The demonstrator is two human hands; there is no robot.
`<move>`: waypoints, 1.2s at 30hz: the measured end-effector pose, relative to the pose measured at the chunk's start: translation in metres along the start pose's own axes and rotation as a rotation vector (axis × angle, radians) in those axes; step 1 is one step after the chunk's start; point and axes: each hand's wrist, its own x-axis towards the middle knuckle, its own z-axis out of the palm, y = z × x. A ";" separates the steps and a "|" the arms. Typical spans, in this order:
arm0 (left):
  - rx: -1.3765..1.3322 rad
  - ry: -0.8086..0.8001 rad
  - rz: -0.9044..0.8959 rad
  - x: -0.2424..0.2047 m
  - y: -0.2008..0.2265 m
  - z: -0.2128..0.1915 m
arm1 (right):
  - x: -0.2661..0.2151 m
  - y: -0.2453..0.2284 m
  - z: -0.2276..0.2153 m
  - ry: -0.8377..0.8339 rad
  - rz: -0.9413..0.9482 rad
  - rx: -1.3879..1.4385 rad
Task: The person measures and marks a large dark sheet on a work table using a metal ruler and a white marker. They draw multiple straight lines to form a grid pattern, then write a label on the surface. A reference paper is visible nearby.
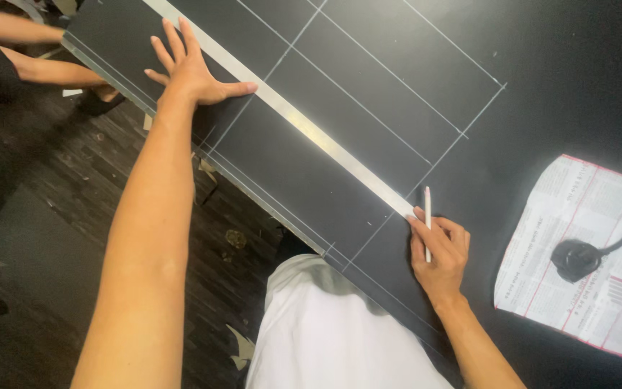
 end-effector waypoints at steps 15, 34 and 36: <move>-0.037 -0.012 -0.005 -0.007 0.006 -0.003 | -0.003 0.003 0.004 -0.005 0.032 -0.004; -0.031 0.062 0.005 -0.009 0.011 0.001 | 0.191 -0.065 0.089 -0.405 0.132 0.590; -0.050 0.087 0.011 -0.011 0.010 0.001 | 0.215 -0.077 0.108 -0.450 0.111 0.587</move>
